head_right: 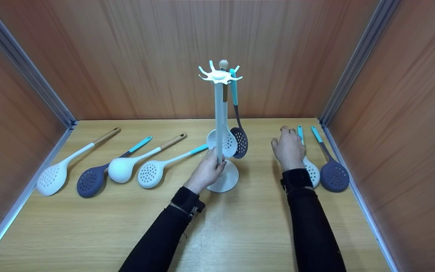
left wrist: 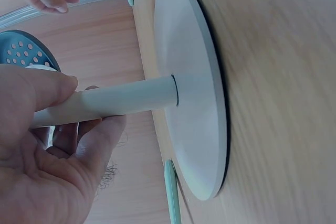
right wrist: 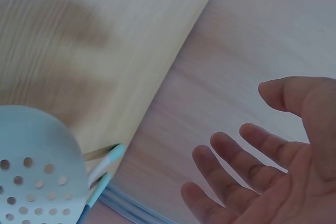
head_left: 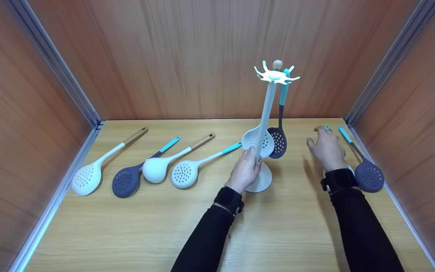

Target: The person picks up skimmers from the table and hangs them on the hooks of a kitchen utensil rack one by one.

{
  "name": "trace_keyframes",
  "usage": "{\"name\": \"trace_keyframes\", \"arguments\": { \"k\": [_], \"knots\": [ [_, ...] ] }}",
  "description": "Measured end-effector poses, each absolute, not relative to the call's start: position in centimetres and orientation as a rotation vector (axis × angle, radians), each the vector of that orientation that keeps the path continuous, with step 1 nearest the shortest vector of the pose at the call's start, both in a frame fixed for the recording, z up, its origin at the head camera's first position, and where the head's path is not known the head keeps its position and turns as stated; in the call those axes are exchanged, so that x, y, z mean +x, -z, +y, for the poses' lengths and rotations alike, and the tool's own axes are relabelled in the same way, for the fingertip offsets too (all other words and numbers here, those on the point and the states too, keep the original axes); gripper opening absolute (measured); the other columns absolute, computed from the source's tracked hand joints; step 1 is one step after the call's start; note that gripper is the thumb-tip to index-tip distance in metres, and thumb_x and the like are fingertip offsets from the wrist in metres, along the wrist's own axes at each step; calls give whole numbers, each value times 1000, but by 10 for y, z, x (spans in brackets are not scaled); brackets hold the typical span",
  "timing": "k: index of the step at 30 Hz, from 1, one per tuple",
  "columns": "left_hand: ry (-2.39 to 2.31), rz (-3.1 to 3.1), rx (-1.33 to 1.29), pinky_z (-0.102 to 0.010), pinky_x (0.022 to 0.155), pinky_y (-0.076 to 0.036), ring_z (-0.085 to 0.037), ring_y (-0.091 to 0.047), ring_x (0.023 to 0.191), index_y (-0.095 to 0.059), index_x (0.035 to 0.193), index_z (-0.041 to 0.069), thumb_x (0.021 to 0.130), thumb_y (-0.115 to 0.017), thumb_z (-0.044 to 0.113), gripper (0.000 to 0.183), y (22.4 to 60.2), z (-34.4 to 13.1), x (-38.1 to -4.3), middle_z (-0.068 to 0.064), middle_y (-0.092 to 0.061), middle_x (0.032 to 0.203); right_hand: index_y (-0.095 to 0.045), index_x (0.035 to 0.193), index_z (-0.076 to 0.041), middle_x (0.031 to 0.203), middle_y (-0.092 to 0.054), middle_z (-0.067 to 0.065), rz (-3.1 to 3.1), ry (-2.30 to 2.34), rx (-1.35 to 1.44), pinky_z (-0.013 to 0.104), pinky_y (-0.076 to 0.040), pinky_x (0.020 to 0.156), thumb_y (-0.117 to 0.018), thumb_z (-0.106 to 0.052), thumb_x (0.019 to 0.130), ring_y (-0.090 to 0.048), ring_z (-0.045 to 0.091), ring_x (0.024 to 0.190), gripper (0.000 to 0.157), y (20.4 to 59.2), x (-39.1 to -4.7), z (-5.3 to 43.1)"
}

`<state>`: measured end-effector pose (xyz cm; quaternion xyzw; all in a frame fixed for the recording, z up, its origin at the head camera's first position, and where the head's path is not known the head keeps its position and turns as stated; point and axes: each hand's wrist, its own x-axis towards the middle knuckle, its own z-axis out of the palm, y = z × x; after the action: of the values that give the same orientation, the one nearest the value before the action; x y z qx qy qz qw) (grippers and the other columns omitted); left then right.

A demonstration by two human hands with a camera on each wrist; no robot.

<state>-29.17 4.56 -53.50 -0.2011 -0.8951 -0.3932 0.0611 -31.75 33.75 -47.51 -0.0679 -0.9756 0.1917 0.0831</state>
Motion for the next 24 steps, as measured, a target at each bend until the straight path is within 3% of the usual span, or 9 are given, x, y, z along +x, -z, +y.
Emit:
{"name": "trace_keyframes", "arguments": {
  "k": [24],
  "knots": [
    [1216, -2724, -581, -54, 107, -70, -35, -78, 121, -62, 128, 4, 116, -70, 7, 16, 534, 47, -292, -18, -73, 123, -41, 175, 2, 167, -49, 43, -3116, -550, -337, 85, -58, 107, -58, -36, 118, -57, 71, 145, 70, 493, -324, 368]
  ]
}}
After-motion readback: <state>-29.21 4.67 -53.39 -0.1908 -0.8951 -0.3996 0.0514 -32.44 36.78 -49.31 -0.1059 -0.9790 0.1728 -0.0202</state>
